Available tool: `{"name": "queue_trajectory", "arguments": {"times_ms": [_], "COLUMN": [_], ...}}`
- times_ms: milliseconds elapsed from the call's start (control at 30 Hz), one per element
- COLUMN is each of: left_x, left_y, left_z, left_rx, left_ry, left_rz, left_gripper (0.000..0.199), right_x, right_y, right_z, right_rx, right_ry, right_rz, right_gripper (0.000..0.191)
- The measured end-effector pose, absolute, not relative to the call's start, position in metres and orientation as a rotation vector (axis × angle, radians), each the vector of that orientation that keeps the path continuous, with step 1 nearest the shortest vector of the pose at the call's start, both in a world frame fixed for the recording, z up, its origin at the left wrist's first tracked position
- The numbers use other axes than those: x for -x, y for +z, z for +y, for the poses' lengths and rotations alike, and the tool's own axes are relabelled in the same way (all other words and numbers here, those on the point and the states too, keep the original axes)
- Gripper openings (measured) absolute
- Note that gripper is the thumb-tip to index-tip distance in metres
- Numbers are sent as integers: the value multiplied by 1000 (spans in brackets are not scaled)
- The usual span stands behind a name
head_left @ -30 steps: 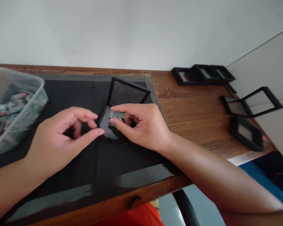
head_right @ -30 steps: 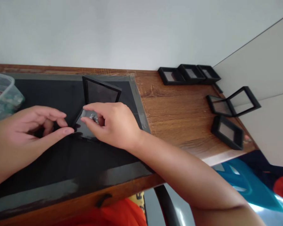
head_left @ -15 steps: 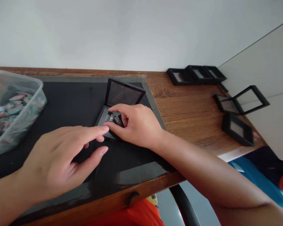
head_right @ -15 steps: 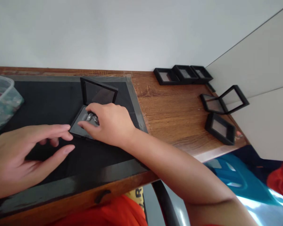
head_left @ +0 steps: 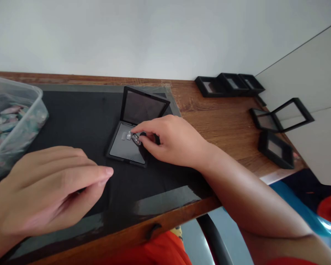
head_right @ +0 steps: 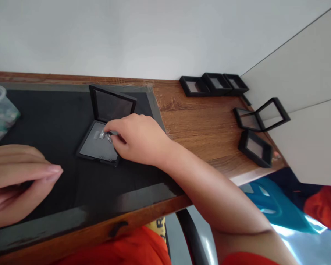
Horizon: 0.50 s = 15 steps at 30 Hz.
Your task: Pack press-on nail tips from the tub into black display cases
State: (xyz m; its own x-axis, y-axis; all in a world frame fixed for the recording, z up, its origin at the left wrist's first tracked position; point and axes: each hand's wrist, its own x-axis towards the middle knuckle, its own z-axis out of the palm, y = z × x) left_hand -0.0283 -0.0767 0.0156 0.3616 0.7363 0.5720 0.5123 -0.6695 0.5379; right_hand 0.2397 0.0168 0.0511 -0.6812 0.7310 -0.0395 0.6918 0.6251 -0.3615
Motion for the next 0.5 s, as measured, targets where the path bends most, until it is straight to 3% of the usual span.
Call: {"name": "queue_trajectory", "arguments": {"times_ms": [167, 367, 500], "left_x": [21, 17, 17], "left_y": [15, 10, 16], "left_z": [-72, -69, -70], "left_rx": [-2607, -2605, -2479], "left_ry": [1116, 1028, 1158], "left_rz": [1032, 920, 1059], "left_gripper": [26, 29, 27], "right_x": [-241, -240, -238], "right_y": [51, 49, 47], "right_z": [21, 24, 23], "right_rx": [1152, 1218, 1282], "right_ry": [578, 558, 440], "right_rz": [-2756, -2794, -2801], "right_gripper": [33, 22, 22]}}
